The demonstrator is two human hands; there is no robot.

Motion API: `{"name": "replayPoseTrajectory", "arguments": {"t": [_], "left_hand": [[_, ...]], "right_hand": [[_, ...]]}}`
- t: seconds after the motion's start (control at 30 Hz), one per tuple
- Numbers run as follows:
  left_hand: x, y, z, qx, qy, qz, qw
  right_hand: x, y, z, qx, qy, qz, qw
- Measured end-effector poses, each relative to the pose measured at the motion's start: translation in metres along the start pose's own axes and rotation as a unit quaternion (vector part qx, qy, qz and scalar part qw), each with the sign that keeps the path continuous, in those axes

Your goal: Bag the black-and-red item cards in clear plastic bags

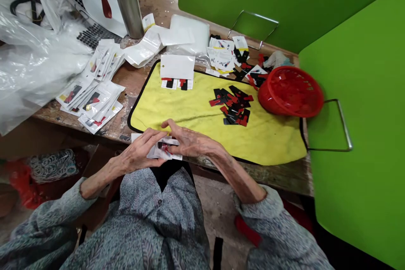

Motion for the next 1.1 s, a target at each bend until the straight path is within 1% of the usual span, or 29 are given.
{"name": "replayPoseTrajectory", "arguments": {"t": [0.07, 0.13, 0.2, 0.27, 0.33, 0.4, 0.47, 0.57, 0.63, 0.67, 0.73, 0.77, 0.83, 0.9, 0.97, 1.03, 1.1], "left_hand": [[0.002, -0.002, 0.002, -0.002, -0.02, 0.005, 1.0], [0.004, -0.003, 0.004, -0.012, -0.041, 0.02, 0.999], [0.004, -0.001, 0.005, -0.03, -0.06, 0.038, 0.997], [0.002, 0.001, 0.006, -0.042, -0.079, 0.052, 0.995], [0.001, 0.001, 0.007, -0.047, -0.098, 0.057, 0.992], [0.001, 0.001, 0.008, -0.048, -0.109, 0.06, 0.991], [0.002, 0.0, 0.007, -0.051, -0.112, 0.063, 0.99], [0.005, -0.005, 0.005, -0.061, -0.108, 0.052, 0.991], [0.006, -0.007, 0.004, -0.064, -0.112, 0.042, 0.991], [0.006, -0.007, 0.004, -0.063, -0.115, 0.043, 0.99], [0.006, -0.007, 0.006, -0.066, -0.113, 0.056, 0.99], [0.007, -0.005, 0.007, -0.077, -0.105, 0.07, 0.989], [0.01, 0.0, 0.01, -0.126, -0.063, 0.117, 0.983], [0.013, 0.007, 0.011, -0.201, -0.003, 0.192, 0.961], [0.015, 0.013, 0.01, -0.292, 0.044, 0.26, 0.92], [0.016, 0.015, 0.008, -0.378, 0.061, 0.296, 0.875], [0.016, 0.014, 0.005, -0.438, 0.056, 0.306, 0.843]], "right_hand": [[0.002, 0.002, -0.001, 0.009, 0.001, 0.002, 1.0], [0.002, 0.002, -0.002, 0.024, 0.005, -0.02, 0.999], [-0.002, 0.001, -0.003, 0.064, 0.009, -0.055, 0.996], [-0.008, 0.001, -0.003, 0.126, 0.004, -0.081, 0.989], [-0.016, 0.001, -0.002, 0.182, -0.025, -0.094, 0.979], [-0.021, -0.001, -0.001, 0.211, -0.067, -0.101, 0.97], [-0.023, -0.002, -0.004, 0.208, -0.095, -0.091, 0.969], [-0.018, -0.001, -0.013, 0.134, -0.117, -0.048, 0.983], [-0.014, -0.003, -0.019, 0.087, -0.143, -0.041, 0.985], [-0.012, -0.005, -0.021, 0.088, -0.157, -0.05, 0.982], [-0.01, -0.011, -0.027, 0.145, -0.155, -0.074, 0.974], [-0.009, -0.013, -0.03, 0.181, -0.139, -0.079, 0.97], [-0.006, -0.012, -0.032, 0.214, -0.1, -0.069, 0.969], [-0.006, -0.007, -0.029, 0.195, -0.079, -0.053, 0.976], [-0.007, -0.003, -0.026, 0.197, -0.052, -0.054, 0.977], [-0.009, 0.001, -0.027, 0.242, 0.008, -0.061, 0.968], [-0.011, 0.003, -0.033, 0.276, 0.075, -0.06, 0.956]]}}
Point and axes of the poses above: each hand's wrist, its own x-axis towards the middle knuckle, its own z-axis out of the back of the hand, y = z × x, the point moved 5 cm from there along x, towards the middle knuckle, and after that the axes turned 7 degrees about z, right-handed, at the moved point
